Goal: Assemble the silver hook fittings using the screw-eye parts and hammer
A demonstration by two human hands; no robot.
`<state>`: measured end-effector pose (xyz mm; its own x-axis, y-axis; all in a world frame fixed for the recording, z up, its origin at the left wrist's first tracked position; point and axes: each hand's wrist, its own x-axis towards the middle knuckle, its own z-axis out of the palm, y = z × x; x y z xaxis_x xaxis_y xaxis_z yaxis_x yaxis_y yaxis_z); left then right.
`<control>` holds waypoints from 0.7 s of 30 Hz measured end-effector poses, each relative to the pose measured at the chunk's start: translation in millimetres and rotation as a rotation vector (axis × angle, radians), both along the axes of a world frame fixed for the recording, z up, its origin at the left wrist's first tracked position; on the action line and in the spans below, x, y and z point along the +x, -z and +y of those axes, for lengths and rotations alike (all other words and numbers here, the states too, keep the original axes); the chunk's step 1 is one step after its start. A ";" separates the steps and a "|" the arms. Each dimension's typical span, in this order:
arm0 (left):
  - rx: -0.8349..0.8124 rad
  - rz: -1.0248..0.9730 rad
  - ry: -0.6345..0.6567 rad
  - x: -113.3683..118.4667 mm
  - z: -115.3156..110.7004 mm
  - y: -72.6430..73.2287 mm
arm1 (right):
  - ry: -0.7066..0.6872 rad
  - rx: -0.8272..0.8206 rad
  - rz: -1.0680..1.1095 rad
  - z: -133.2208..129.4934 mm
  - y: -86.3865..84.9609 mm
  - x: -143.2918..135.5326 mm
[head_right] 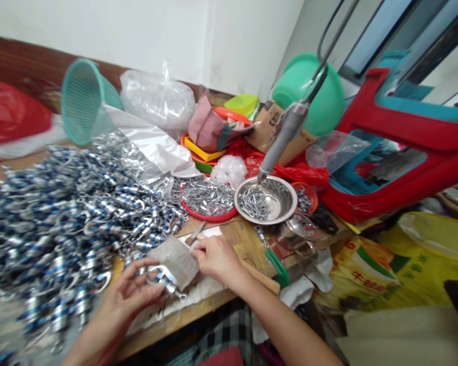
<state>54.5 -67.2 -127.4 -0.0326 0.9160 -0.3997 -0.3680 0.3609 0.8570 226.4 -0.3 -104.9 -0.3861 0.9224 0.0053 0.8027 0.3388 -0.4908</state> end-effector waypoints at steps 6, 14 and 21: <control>-0.002 0.007 -0.018 0.7 -0.4 0.1 | -0.092 0.337 -0.078 -18.5 -6.3 -16.1; -0.003 0.043 -0.014 -1.8 -0.1 4.4 | 0.090 0.089 0.268 -10.3 16.8 -5.9; -0.045 0.096 0.009 -2.6 2.8 1.1 | 0.347 0.294 0.180 46.9 15.3 29.9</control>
<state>51.9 -64.4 -128.5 -0.0645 0.8978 -0.4357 -0.2816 0.4025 0.8710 256.3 46.6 -120.2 -0.0252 0.9460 0.3233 0.8039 0.2114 -0.5559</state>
